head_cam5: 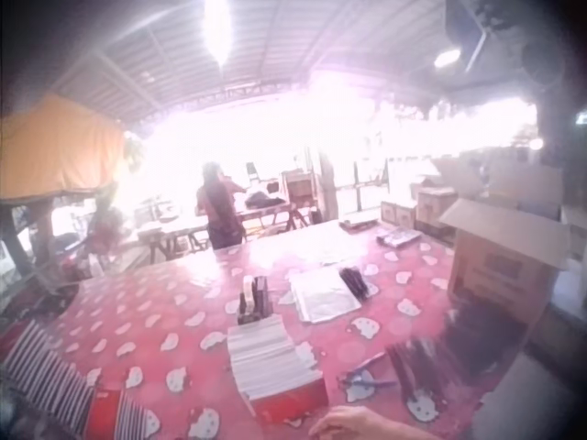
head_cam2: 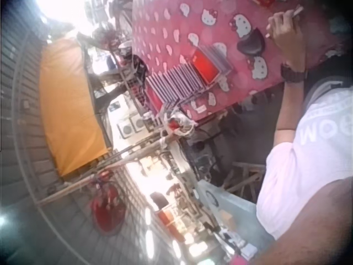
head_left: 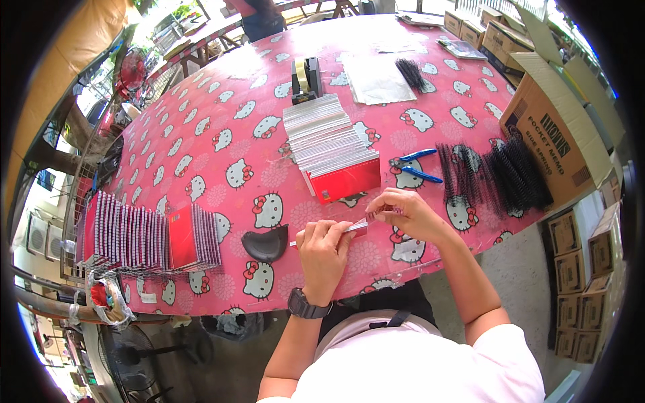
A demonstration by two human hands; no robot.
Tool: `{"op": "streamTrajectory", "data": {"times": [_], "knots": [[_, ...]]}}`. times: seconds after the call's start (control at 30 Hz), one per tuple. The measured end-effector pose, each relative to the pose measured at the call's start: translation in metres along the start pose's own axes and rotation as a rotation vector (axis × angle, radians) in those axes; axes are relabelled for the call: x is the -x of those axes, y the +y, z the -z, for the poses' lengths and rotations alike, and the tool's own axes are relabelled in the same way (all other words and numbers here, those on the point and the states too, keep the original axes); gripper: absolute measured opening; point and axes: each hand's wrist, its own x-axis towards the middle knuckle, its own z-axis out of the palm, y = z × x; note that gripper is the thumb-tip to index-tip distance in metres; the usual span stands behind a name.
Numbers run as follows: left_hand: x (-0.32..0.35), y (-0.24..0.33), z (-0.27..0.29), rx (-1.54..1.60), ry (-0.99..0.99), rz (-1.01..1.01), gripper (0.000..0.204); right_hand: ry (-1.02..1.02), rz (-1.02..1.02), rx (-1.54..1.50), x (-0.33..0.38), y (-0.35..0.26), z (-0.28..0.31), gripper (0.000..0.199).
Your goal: The person assembles small spiral-bound notebooks by inserting a black spiral binding into the punched holes of red covers and white paper stacks. They use a black handheld tool to secure the spiral and place the finished notebooks into a growing stack on the table.
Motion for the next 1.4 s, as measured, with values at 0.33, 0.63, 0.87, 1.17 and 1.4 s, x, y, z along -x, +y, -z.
{"op": "streamTrajectory", "data": {"times": [0.33,0.63,0.87,1.17,1.4], "knots": [[0.0,0.0,0.0,0.0,-0.008,0.006,0.016,0.065,0.154,0.182,-0.005,-0.001,-0.004,0.026],[-0.002,-0.001,0.001,0.014,0.0,0.008,0.016,-0.043,0.191,0.199,-0.005,-0.005,-0.002,0.025],[-0.002,-0.004,0.002,0.002,-0.009,0.044,0.017,-0.134,0.086,0.143,-0.001,-0.004,-0.001,0.028],[-0.004,0.0,0.002,-0.023,-0.004,0.045,0.018,-0.028,0.375,0.311,-0.008,-0.004,-0.004,0.026],[-0.004,0.002,0.002,-0.047,-0.016,0.088,0.019,-0.179,0.216,0.262,-0.006,-0.007,0.004,0.029]]}}
